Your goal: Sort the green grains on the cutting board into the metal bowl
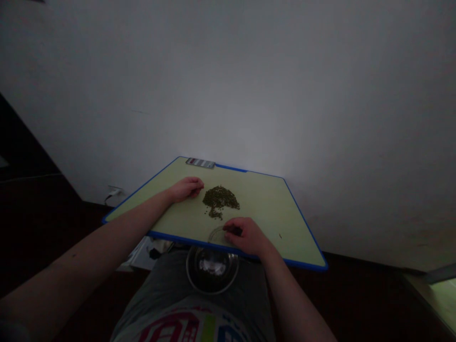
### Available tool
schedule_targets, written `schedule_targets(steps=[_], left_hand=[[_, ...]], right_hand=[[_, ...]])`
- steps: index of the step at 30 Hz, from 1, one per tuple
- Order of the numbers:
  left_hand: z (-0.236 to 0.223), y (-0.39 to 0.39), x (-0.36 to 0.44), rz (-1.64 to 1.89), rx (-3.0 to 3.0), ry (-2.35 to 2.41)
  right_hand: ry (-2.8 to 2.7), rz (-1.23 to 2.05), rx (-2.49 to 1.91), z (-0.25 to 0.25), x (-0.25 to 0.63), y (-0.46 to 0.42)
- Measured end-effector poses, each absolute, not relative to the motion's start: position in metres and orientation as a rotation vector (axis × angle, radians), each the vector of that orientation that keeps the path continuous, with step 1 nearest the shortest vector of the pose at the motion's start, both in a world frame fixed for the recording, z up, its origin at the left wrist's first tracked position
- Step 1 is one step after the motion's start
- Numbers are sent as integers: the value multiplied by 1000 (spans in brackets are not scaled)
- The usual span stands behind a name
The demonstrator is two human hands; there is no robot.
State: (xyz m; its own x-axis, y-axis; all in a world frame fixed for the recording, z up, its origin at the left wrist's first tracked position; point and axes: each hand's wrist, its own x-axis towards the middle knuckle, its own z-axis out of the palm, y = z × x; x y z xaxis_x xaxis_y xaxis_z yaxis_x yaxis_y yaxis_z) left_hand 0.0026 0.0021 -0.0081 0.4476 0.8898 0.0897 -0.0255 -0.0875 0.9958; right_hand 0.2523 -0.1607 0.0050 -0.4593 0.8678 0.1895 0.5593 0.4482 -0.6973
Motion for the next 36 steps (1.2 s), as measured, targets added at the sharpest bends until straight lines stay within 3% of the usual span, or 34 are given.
schedule_targets(steps=[12, 20, 36], left_hand=[[-10, 5, 2, 916, 1479, 808], [-11, 5, 1, 911, 1468, 814], [-8, 2, 2, 923, 1498, 814]], right_hand=[[-2163, 757, -1156, 4, 252, -160], [-1829, 319, -1427, -3, 253, -146], [-1930, 418, -1441, -3, 251, -145]])
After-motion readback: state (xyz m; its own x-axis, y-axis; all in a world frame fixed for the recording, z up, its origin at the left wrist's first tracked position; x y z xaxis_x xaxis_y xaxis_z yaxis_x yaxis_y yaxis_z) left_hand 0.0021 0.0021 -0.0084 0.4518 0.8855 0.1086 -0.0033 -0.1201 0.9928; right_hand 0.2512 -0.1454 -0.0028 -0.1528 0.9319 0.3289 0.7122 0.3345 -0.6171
